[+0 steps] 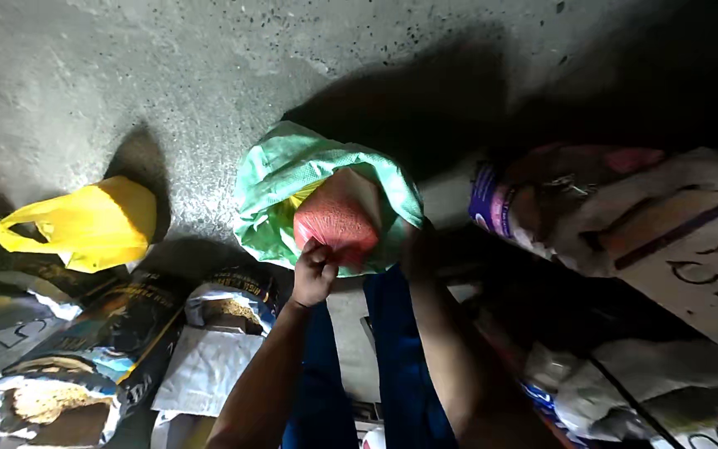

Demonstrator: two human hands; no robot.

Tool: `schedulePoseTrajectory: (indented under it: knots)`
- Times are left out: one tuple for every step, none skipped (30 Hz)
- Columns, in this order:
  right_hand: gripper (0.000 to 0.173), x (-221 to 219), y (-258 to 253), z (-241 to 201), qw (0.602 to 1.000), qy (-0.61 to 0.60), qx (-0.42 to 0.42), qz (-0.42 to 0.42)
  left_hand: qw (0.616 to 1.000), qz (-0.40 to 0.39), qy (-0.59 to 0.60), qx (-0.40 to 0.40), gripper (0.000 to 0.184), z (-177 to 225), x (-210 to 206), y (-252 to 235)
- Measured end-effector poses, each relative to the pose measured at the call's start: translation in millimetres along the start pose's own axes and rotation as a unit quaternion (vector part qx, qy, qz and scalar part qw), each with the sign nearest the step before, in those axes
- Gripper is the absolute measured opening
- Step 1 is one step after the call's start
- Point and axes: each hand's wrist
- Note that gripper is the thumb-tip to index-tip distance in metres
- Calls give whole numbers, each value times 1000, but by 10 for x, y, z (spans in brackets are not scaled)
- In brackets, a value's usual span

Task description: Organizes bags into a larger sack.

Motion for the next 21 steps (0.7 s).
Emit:
schedulePoseTrajectory:
  knots:
    - [39,39,-49,60,997,-54,-46,-5,998,-38,14,37,20,-20,-45,-64]
    - [40,78,-76,109,993,-82,-85,-17,992,-82,32,92,18,-21,-83,-143]
    - [42,117,-78,139,991,-75,-106,-28,978,-128,42,160,15,-18,-131,-246]
    - [40,154,-42,143,992,-53,-109,-35,960,-173,22,220,12,-36,-201,-347]
    - [39,168,8,178,994,-34,-98,-39,940,-221,-16,261,15,-77,-278,-440]
    - [39,153,44,229,995,-34,-87,-33,923,-262,-49,279,17,-147,-354,-528]
    - [40,137,71,278,995,-46,-80,-31,912,-286,-67,285,20,-255,-427,-596]
    - [44,114,89,341,995,-62,-77,-30,908,-290,-75,293,23,-388,-495,-639]
    - [46,102,104,394,993,-65,-87,-37,908,-275,-85,304,27,-533,-561,-662]
    - [50,93,96,458,992,-53,-107,-48,912,-249,-95,313,30,-669,-625,-676]
    - [56,98,76,507,989,-16,-132,-64,916,-210,-94,329,32,-765,-691,-688]
    - [60,113,50,521,981,40,-165,-95,916,-183,-97,343,34,-822,-745,-709]
    - [62,125,7,525,964,90,-206,-140,914,-180,-120,343,35,-858,-806,-731]
    - [62,127,-36,529,947,120,-237,-180,911,-192,-159,328,35,-869,-874,-748]
    - [59,125,-61,547,935,126,-254,-211,914,-191,-185,307,33,-879,-944,-732]
    - [56,138,-61,546,929,114,-262,-234,922,-178,-197,281,31,-883,-1001,-696]
    - [51,171,-49,498,929,94,-259,-247,933,-158,-197,258,28,-880,-1040,-677]
    - [46,243,-19,369,931,77,-247,-256,944,-130,-190,238,25,-878,-1057,-679]
    - [43,352,36,187,935,72,-230,-260,951,-101,-185,227,23,-857,-1050,-699]
    - [40,464,99,10,937,76,-220,-259,953,-82,-188,225,23,-811,-1020,-734]
    - [39,545,150,-101,941,68,-213,-255,952,-72,-199,221,24,-785,-982,-789]
Point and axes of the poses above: each hand's wrist, its own y-axis away from the middle knuckle, its own x-axis out of the back of the hand, z = x × y, and after that the axes turned 11 degrees about -x, right-handed
